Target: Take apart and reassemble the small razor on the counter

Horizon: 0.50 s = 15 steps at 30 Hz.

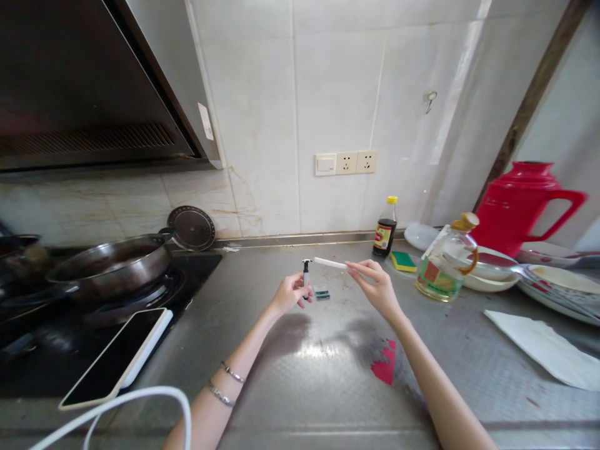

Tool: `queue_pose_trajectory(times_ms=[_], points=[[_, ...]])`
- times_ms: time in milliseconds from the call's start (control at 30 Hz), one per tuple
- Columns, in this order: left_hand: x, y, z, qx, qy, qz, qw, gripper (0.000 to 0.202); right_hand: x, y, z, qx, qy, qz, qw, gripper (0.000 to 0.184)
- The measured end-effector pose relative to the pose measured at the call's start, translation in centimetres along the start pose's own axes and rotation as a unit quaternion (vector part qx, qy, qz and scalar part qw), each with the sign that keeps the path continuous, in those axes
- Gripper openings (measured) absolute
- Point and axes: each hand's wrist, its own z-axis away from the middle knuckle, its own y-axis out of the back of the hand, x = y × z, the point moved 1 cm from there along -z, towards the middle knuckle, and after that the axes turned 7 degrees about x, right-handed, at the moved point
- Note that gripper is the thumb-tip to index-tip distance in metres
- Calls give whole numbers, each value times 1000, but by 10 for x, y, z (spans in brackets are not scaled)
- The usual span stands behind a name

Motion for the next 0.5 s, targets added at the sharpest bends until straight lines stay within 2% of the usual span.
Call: queue_pose_trajectory(times_ms=[267,400,500], points=[[0,-3,1,-29,-3,5,1000,24,-2,-1,2,-14,-8,-21,1000,26],[-1,0,1,-22,7,24,999,24,1,1,2,-9,-50,-47,998,30],[-5,-1,-1,-23,33,32,999,36,-6,-6,5,-16,-92,-63,994,37]])
